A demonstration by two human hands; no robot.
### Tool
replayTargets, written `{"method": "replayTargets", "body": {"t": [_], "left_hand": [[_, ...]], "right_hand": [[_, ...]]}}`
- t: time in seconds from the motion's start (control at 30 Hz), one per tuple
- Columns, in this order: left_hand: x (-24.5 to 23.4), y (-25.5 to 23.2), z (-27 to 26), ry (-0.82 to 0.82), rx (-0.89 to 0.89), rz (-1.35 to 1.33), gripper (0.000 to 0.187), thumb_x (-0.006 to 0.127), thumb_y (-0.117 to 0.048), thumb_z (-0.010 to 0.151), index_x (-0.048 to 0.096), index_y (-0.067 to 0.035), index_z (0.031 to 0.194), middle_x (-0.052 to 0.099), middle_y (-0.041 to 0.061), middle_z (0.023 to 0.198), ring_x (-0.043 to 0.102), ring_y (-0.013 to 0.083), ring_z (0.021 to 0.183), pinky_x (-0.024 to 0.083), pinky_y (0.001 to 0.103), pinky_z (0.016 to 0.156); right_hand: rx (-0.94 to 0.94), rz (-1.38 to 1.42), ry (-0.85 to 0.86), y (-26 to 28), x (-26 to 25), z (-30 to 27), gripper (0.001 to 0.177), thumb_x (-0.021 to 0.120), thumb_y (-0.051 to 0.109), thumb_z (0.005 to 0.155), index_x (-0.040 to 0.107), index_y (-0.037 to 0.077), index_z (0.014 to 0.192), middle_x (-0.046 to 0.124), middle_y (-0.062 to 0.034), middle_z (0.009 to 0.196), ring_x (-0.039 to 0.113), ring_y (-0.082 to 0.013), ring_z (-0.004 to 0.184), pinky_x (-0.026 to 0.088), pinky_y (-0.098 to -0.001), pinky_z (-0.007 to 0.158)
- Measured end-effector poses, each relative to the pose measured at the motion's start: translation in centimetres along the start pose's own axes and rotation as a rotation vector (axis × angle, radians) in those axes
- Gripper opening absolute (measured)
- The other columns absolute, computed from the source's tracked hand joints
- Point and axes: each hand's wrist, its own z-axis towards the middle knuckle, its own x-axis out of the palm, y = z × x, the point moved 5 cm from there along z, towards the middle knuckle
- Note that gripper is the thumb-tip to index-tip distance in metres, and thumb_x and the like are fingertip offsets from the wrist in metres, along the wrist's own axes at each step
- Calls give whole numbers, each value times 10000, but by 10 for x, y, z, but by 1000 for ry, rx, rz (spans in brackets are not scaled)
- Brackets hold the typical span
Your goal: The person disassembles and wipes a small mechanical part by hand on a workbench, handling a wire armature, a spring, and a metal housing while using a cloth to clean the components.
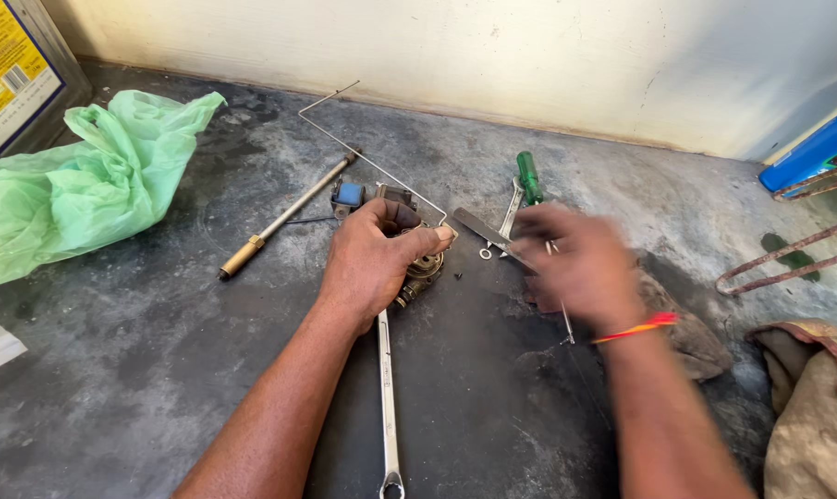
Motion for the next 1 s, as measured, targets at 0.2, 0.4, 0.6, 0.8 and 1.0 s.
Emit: {"method": "replayTargets", "body": {"t": [0.2, 0.4, 0.6, 0.8, 1.0], "left_hand": [[0, -3, 1, -18, 124, -92, 440, 854, -347, 694, 721, -39, 979, 754, 68, 882, 703, 176, 803, 562, 340, 730], [1, -1, 0, 18, 46, -100, 413, 858, -296, 704, 705, -40, 990, 745, 77, 868, 686, 168, 784, 540, 329, 719], [1, -2, -1, 14, 56, -109, 392, 848, -276, 715, 704, -44, 996, 741, 58, 874, 689, 152, 791, 543, 314, 727], [2, -4, 0, 36, 57, -133, 359, 842, -241, 734, 697, -51, 1002, 744, 65, 892, 691, 154, 812, 546, 308, 759], [3, 2, 1, 28, -27, -56, 348, 833, -252, 747, 692, -86, 1018, 751, 77, 926, 713, 167, 893, 558, 335, 841]], "right_hand": [[7, -180, -193, -73, -49, 24, 293, 762, 265, 872, 808, 134, 1130, 799, -142, 1016, 756, -282, 927, 572, -416, 856], [59, -220, -15, -89, -31, 32, 375, 807, 318, 795, 786, 135, 1122, 780, -137, 1035, 728, -301, 979, 546, -425, 890], [20, -256, 8, -97, -29, 37, 383, 794, 233, 770, 775, 115, 1134, 793, -128, 1067, 746, -292, 1002, 567, -412, 894], [81, -135, -301, -113, -70, 29, 328, 674, 216, 879, 784, 186, 1187, 769, -155, 1086, 726, -338, 1023, 541, -449, 940], [115, -273, -474, -130, -88, 31, 365, 636, 214, 852, 795, 196, 1180, 747, -185, 1124, 673, -413, 1079, 505, -497, 976]]}}
